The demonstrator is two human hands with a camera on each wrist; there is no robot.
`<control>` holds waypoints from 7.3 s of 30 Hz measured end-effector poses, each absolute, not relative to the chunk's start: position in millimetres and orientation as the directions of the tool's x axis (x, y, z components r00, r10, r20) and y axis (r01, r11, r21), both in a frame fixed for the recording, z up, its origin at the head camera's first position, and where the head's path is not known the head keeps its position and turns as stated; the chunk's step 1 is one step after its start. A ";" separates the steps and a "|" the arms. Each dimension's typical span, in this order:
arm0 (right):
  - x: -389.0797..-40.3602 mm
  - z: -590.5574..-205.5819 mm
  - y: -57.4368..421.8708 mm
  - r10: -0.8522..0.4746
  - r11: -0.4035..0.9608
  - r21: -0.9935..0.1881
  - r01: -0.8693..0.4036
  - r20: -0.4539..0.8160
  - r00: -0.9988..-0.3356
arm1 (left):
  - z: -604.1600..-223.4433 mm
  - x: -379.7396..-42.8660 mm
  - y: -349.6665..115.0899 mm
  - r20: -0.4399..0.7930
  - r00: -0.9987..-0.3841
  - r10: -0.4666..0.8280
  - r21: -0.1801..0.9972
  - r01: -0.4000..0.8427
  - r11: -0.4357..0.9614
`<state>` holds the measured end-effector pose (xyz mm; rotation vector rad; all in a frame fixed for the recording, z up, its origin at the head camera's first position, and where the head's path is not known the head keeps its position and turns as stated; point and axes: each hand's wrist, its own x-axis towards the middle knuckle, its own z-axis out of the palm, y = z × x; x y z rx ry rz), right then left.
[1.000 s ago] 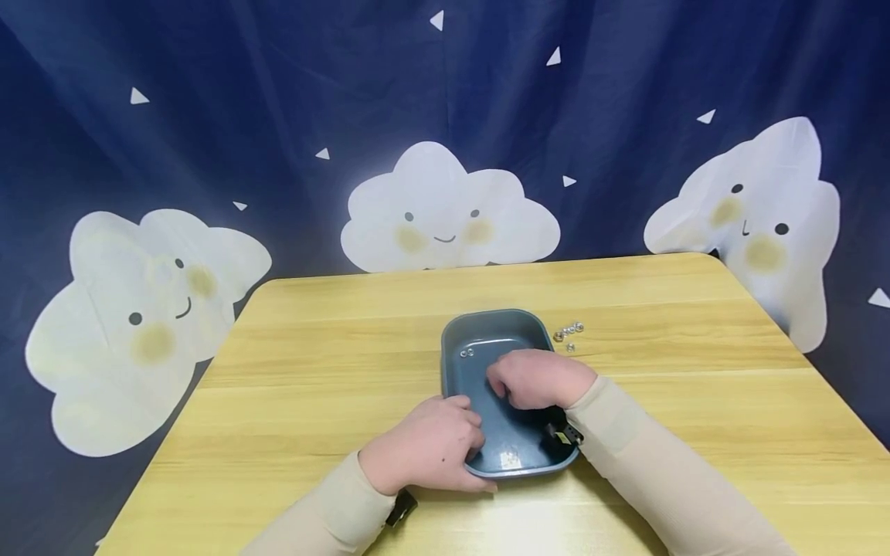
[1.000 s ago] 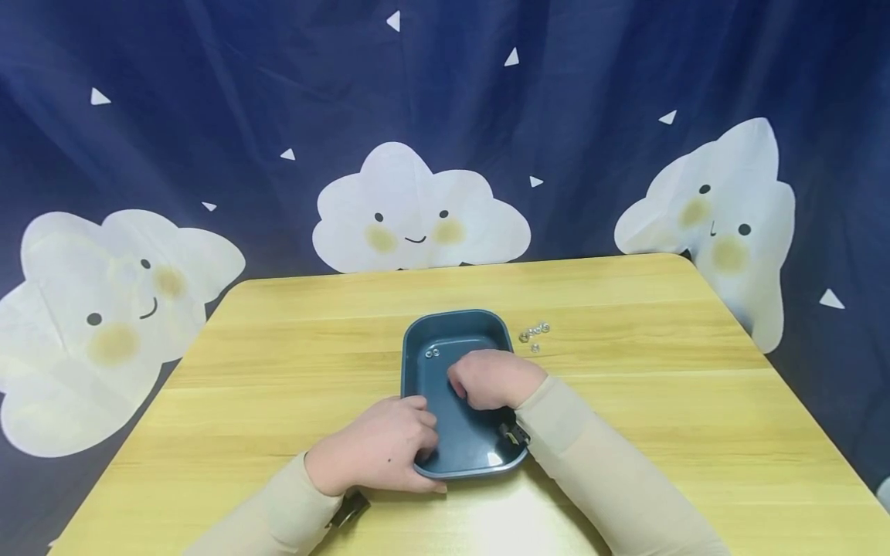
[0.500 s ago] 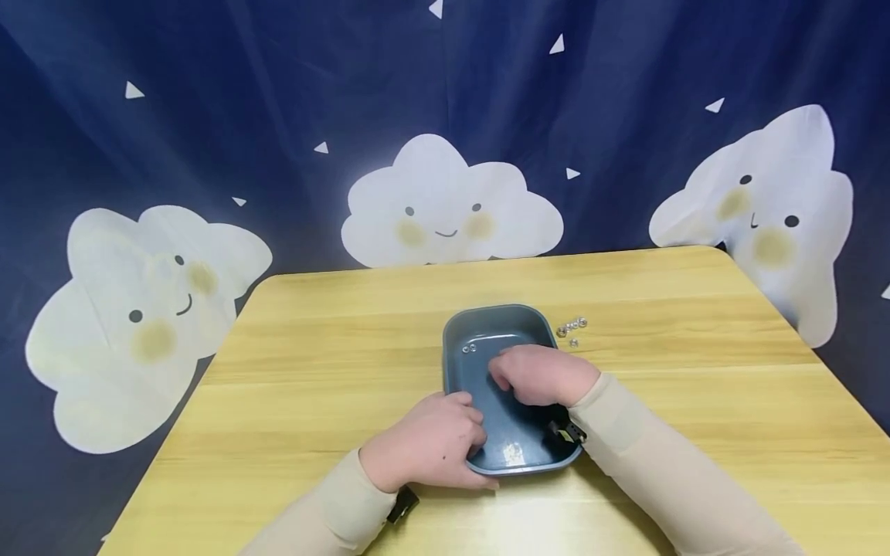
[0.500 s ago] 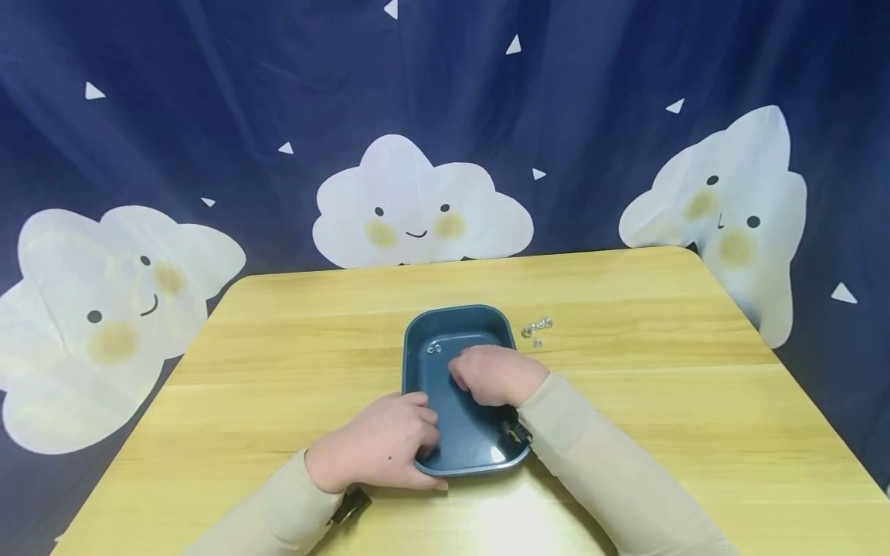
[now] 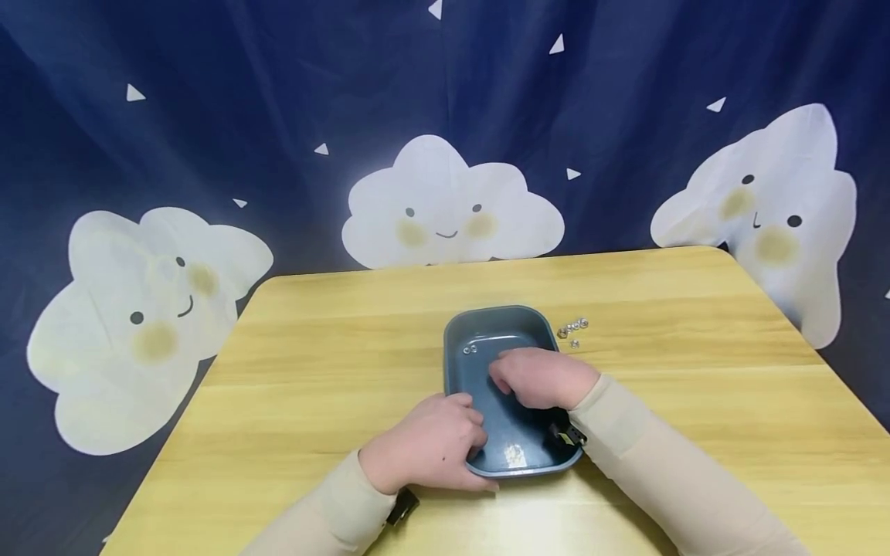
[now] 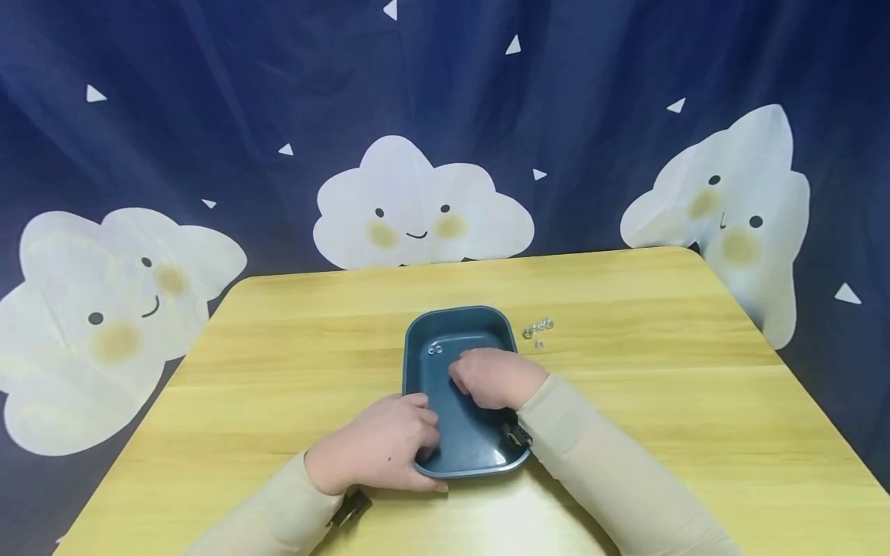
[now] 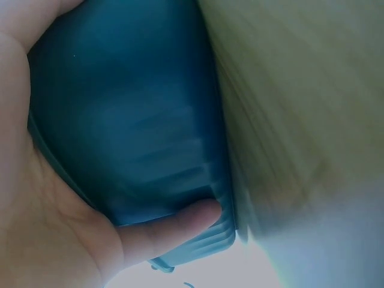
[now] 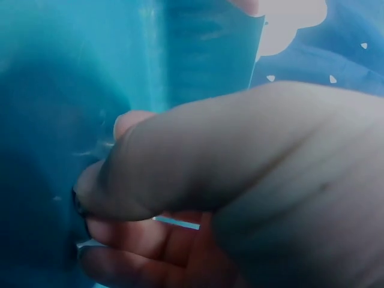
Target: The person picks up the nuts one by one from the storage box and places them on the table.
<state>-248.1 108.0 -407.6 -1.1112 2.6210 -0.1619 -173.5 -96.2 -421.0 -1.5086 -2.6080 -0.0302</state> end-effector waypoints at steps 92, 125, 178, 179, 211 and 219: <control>-302.3 -391.0 219.5 -0.621 0.745 -0.359 -0.562 -0.066 -0.781 | -423.3 -177.9 -97.0 0.118 -0.493 0.862 0.009 0.868 0.496; -304.0 -386.6 210.5 -0.531 0.782 -0.371 -0.502 0.027 -0.847 | -422.7 -175.6 -98.2 0.127 -0.485 0.865 -0.011 0.871 0.490; -240.0 -394.0 104.5 -0.786 0.591 -0.181 -0.786 0.089 -0.611 | -420.3 -165.9 -90.3 0.111 -0.471 0.875 -0.090 0.872 0.480; -240.4 -394.5 104.2 -0.791 0.587 -0.189 -0.787 0.075 -0.607 | -420.6 -166.1 -90.4 0.107 -0.473 0.874 -0.086 0.872 0.483; -249.0 -405.0 109.8 -0.801 0.591 -0.221 -0.776 -0.049 -0.596 | -420.6 -164.8 -92.3 0.109 -0.483 0.869 -0.089 0.866 0.493; -247.8 -400.7 115.8 -0.820 0.571 -0.188 -0.799 -0.102 -0.563 | -417.1 -167.9 -90.7 0.114 -0.467 0.877 -0.097 0.873 0.478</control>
